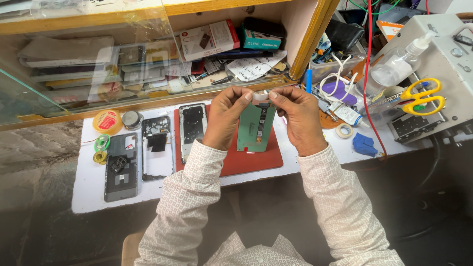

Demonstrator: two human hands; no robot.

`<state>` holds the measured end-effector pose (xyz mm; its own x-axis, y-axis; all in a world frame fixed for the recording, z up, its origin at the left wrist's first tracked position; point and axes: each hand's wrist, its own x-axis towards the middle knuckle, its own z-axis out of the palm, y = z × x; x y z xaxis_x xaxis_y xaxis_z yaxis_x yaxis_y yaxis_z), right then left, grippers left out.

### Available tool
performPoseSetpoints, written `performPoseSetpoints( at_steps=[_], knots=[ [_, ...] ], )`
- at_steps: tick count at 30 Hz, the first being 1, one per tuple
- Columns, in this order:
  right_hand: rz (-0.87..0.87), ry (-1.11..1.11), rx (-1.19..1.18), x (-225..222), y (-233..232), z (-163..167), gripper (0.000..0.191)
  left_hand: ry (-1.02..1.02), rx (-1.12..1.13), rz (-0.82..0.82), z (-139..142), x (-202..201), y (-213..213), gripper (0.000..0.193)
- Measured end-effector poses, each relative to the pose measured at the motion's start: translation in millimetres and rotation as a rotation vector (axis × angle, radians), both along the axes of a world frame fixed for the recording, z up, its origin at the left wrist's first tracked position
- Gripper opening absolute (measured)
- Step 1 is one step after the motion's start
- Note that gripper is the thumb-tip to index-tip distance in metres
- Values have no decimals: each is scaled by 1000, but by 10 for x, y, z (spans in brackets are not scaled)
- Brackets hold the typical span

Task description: The person cuts a strip of double-sided adhesive tape with scissors, peels its backing, and applies the tape along the edges of a green phone back cover. They then press the back cover onto the phone frame and press the assembled phone together on the work mat.

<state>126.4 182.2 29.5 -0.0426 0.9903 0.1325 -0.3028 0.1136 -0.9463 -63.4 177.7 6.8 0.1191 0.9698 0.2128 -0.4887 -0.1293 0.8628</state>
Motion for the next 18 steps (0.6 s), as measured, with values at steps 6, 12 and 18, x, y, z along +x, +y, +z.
performPoseSetpoints(
  at_steps=[6, 12, 18],
  knots=[
    [36, 10, -13, 42, 12, -4, 14, -51, 38, 96, -102, 93, 61, 13],
    [189, 22, -138, 180, 122, 17, 15, -57, 7, 117, -128, 145, 74, 13],
    [322, 67, -192, 273, 206, 8, 16, -60, 16, 164, -135, 213, 93, 14]
  ],
)
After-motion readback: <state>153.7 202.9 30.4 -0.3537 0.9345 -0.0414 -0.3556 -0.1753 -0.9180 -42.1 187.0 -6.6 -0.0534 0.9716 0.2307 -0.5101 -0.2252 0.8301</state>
